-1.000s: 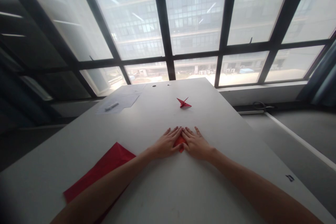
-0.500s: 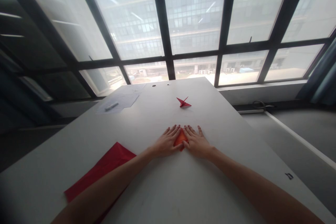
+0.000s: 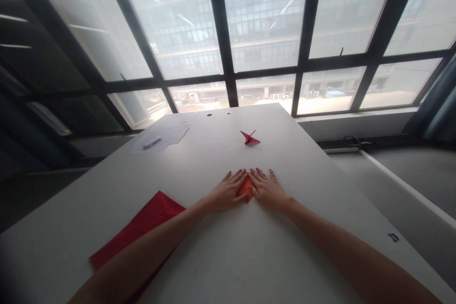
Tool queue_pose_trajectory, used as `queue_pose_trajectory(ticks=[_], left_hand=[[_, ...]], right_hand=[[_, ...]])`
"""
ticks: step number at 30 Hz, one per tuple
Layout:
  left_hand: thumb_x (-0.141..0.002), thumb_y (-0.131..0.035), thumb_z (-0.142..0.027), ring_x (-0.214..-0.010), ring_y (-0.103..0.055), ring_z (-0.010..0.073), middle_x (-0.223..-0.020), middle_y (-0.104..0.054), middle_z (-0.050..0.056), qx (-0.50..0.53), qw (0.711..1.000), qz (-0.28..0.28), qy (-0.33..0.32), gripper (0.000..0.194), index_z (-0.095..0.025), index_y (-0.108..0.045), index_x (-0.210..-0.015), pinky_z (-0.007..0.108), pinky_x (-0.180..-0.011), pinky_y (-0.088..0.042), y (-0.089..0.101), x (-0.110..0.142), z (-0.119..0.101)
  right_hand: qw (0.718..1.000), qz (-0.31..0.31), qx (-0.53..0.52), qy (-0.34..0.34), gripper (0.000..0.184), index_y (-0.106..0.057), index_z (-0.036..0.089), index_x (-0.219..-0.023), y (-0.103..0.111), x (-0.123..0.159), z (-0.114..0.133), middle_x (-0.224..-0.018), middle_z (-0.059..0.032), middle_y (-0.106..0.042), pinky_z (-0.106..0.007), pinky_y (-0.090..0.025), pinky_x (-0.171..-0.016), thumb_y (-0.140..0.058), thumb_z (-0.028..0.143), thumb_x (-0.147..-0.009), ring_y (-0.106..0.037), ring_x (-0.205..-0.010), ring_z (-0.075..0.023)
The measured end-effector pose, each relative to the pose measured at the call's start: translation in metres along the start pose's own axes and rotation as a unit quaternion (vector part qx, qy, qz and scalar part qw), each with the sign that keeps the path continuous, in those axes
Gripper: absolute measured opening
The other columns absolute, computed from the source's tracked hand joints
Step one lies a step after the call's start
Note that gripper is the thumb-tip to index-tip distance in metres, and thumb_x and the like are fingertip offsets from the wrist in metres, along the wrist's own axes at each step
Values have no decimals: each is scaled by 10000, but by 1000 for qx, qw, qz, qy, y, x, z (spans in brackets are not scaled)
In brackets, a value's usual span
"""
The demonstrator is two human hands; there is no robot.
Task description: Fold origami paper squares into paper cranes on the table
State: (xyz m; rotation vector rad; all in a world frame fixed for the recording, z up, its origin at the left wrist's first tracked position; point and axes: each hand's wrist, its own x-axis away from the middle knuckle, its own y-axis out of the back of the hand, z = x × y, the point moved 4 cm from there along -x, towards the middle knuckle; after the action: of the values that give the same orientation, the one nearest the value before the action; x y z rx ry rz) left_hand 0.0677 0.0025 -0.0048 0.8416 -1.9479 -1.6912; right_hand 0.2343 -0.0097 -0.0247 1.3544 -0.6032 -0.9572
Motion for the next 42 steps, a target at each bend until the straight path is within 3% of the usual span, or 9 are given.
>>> queue_pose_trajectory(ticks=[3,9,15,20,26,31,36,39,42], left_hand=[[-929,-287,-654,-1491,-99,243,-1602,-148,116,0,1000,7,3,788,-188,-135,-1546,441,-1196,-76,0,0,-1],[-925,-289,-661,-1492,-86,243,-1606,-122,109,5,1000,9,4,808,-200,-72,-1552,447,-1199,-67,4,0,-5],[-924,-272,-668,-1494,-64,241,-1609,-95,100,2,1000,13,6,810,-204,-59,-1553,449,-1199,-50,3,0,-3],[-920,-259,-680,-1495,-35,248,-1608,-97,102,-6,1000,15,14,819,-189,-84,-1552,447,-1197,-50,-2,-1,1],[-912,-267,-691,-1492,-68,257,-1602,-107,138,-3,999,-1,33,851,-149,-105,-1549,439,-1196,-64,-5,-1,5],[-909,-321,-674,-1490,-90,259,-1601,-132,129,7,999,-13,34,836,-158,-148,-1544,451,-1199,-89,-6,-1,6],[-969,-385,-439,-1444,-283,214,-1541,-353,75,88,992,-88,31,573,-201,-343,-1488,428,-1189,-235,8,-2,3],[-959,-380,-243,-1311,-481,189,-1399,-547,45,156,975,-158,2,404,-224,-585,-1306,366,-1123,-376,17,-1,2],[-914,-453,-192,-1131,-600,205,-1226,-655,65,170,968,-187,1,334,-226,-688,-1148,348,-1022,-461,19,-1,5]], right_hand=[[1000,-25,9,13,580,-175,140,-1541,5,0,3,-1592,-111,-185,-571,-131,-1172,-230,329,-995,-159,-1478,-256],[992,-63,35,102,594,-124,161,-1550,16,1,13,-1600,-93,-163,-527,-94,-1196,-279,267,-986,-115,-1486,-228],[992,-64,22,104,605,-109,149,-1550,14,1,12,-1603,-101,-139,-504,-110,-1201,-288,270,-986,-109,-1487,-234],[997,-10,-33,73,596,-145,133,-1546,3,-1,4,-1590,-104,-201,-458,-186,-1195,-251,359,-1004,-194,-1471,-232],[997,0,-28,68,586,-147,173,-1547,4,-1,4,-1583,-93,-220,-543,-105,-1188,-220,399,-1011,-182,-1473,-257],[998,-6,-13,66,576,-179,186,-1543,5,-1,4,-1578,-93,-244,-556,-107,-1182,-231,394,-1009,-185,-1470,-272],[999,3,-24,47,582,-214,184,-1537,6,-2,0,-1576,-88,-260,-499,-156,-1185,-220,433,-1011,-223,-1462,-252],[998,3,-30,47,573,-241,205,-1530,10,-2,-4,-1578,-78,-260,-511,-147,-1181,-231,447,-1011,-215,-1465,-252],[998,5,-44,42,538,-291,241,-1514,14,-3,-12,-1569,-57,-292,-539,-139,-1172,-226,434,-1016,-205,-1468,-252]])
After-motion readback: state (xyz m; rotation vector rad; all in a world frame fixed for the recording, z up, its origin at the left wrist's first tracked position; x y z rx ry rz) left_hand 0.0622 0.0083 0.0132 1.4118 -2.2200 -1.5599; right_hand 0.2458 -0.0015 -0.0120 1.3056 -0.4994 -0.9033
